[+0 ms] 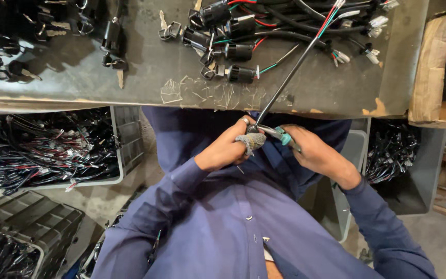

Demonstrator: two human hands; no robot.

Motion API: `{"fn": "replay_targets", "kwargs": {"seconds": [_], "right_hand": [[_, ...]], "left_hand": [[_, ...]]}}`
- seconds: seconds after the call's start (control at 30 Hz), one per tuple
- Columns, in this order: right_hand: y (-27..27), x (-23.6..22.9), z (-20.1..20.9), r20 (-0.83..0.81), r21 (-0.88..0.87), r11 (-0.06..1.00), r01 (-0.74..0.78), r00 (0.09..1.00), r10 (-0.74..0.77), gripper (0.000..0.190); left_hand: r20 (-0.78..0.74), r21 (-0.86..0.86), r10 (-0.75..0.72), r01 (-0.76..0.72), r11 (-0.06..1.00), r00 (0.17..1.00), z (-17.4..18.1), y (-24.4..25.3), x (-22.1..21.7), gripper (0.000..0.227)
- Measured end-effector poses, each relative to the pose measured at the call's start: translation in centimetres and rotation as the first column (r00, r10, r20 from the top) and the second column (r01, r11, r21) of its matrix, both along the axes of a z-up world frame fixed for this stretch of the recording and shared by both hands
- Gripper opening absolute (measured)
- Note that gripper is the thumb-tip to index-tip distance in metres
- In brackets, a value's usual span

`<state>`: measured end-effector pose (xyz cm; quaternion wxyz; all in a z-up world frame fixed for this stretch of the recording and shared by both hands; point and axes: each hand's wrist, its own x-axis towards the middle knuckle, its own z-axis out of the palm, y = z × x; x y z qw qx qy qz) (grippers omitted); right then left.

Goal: The person repeatedly strips the outer insulation from black wires using pliers, then places the stripped wires on the table. The work is performed at a metal table in a workshop setting with many similar wires and tools visible.

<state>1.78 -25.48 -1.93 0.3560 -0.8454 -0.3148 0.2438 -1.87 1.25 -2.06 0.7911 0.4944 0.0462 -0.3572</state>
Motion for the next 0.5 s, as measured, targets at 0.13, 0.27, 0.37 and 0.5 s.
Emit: {"fn": "replay_targets", "kwargs": {"seconds": [0.13, 0.27, 0.37, 0.5], "right_hand": [[0.3, 0.5, -0.1, -0.042, 0.024, 1.000, -0.012, 0.999, 0.013, 0.055], [0.5, 1.0, -0.1, 0.023, 0.109, 0.993, -0.053, 0.998, 0.050, 0.059], [0.1, 0.8, -0.6, 0.004, 0.049, 0.998, -0.032, 0.999, 0.032, 0.055], [0.0, 0.8, -1.4, -0.004, -0.025, 0.999, -0.030, 1.000, 0.029, 0.041]], "left_hand": [[-0.039, 0.013, -0.019, 0.019, 1.000, 0.999, 0.5, 0.3, 0.2, 0.018], [-0.103, -0.058, -0.027, 0.021, 0.998, 0.994, 0.6, 0.8, 0.2, 0.019], [-0.100, -0.048, -0.019, 0.014, 0.999, 0.995, 0.4, 0.5, 0.0, 0.024], [0.210, 0.242, -0.021, -0.031, 0.970, 0.977, 0.2, 0.1, -0.2, 0.015]]}}
